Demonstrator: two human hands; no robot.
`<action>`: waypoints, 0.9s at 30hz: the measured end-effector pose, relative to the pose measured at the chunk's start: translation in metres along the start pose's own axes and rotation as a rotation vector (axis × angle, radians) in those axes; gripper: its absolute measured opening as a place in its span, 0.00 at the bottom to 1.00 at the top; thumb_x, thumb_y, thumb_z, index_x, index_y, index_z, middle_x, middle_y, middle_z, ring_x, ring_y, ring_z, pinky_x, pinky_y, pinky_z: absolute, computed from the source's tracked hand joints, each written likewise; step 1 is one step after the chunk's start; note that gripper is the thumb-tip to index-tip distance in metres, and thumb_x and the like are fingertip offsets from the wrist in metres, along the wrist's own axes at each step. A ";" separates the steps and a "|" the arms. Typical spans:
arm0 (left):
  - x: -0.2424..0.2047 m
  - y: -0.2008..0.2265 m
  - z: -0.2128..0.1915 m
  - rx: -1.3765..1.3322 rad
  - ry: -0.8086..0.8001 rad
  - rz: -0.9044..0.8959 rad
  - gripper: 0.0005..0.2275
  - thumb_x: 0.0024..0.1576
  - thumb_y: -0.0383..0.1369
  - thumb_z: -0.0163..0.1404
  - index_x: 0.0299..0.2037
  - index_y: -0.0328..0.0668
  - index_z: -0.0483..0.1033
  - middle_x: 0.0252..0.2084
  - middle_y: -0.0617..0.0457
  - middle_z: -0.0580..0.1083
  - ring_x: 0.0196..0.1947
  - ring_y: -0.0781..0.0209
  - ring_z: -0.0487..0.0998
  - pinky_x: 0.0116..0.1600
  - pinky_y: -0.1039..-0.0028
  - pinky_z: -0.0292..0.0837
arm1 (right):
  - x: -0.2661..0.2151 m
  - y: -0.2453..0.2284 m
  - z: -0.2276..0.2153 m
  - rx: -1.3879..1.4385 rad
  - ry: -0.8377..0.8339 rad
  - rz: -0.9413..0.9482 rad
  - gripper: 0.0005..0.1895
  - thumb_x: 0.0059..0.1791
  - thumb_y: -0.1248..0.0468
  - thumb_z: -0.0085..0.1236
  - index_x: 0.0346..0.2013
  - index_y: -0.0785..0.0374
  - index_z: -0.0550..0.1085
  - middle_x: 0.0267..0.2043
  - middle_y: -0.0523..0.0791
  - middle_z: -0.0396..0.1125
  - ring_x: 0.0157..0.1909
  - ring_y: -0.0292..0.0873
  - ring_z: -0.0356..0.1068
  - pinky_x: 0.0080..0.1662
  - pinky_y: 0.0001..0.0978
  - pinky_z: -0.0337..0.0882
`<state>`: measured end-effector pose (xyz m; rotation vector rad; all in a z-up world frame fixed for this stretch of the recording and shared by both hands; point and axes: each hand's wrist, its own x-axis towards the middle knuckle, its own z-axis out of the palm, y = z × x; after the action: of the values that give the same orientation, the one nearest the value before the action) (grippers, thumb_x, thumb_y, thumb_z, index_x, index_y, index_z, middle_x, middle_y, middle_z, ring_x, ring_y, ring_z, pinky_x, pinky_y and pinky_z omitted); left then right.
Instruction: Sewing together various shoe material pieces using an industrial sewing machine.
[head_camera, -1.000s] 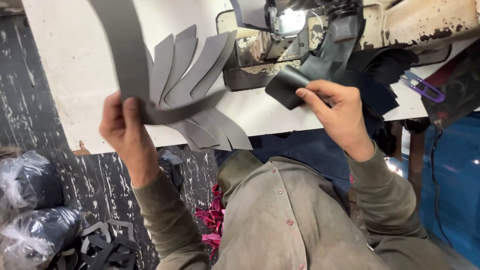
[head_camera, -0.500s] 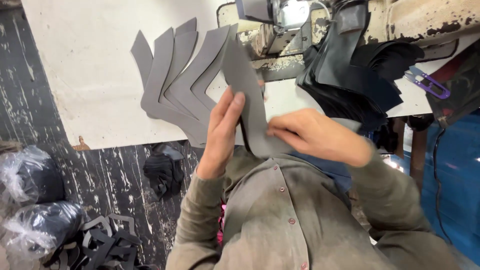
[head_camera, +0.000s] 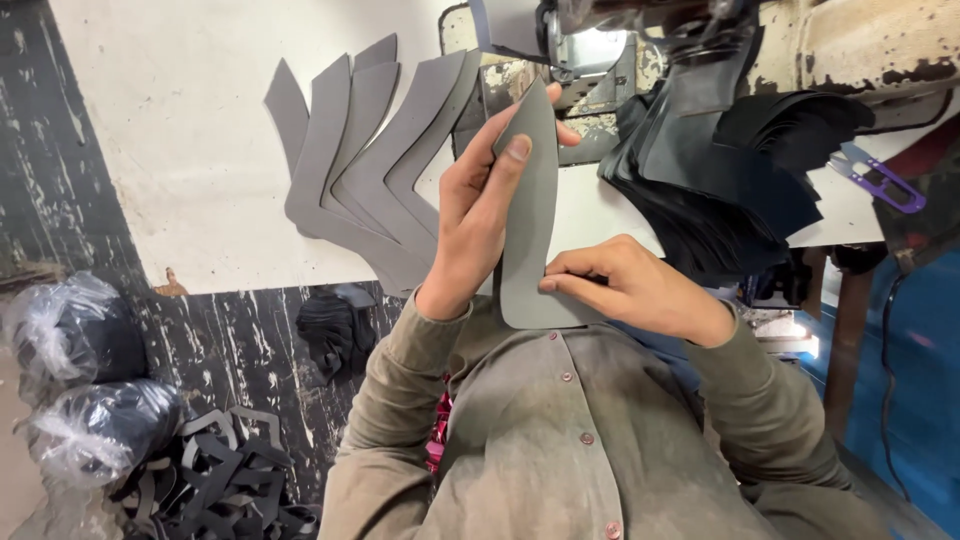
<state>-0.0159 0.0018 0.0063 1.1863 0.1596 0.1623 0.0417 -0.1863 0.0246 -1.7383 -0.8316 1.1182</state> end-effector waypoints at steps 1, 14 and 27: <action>0.000 -0.002 -0.001 -0.005 0.014 0.007 0.15 0.76 0.32 0.41 0.70 0.34 0.66 0.49 0.56 0.77 0.34 0.78 0.67 0.40 0.85 0.65 | 0.000 0.000 -0.001 0.017 -0.034 0.030 0.11 0.52 0.61 0.56 0.36 0.68 0.78 0.21 0.47 0.68 0.22 0.39 0.62 0.28 0.33 0.64; 0.003 0.002 0.005 0.075 0.005 0.065 0.17 0.76 0.30 0.40 0.74 0.37 0.59 0.50 0.52 0.78 0.42 0.75 0.74 0.45 0.85 0.69 | 0.006 0.023 0.016 -0.193 0.124 -0.159 0.09 0.53 0.63 0.55 0.40 0.68 0.76 0.28 0.52 0.70 0.28 0.48 0.69 0.33 0.36 0.66; 0.033 -0.007 -0.013 0.090 -0.070 0.029 0.11 0.73 0.24 0.42 0.63 0.37 0.62 0.57 0.47 0.69 0.49 0.67 0.79 0.54 0.76 0.75 | 0.022 0.022 0.048 -0.025 0.293 -0.101 0.07 0.54 0.66 0.54 0.42 0.68 0.76 0.31 0.50 0.72 0.26 0.43 0.69 0.33 0.33 0.69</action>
<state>0.0142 0.0179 -0.0057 1.2825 0.0887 0.1404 0.0073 -0.1604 -0.0131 -1.8058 -0.7441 0.7662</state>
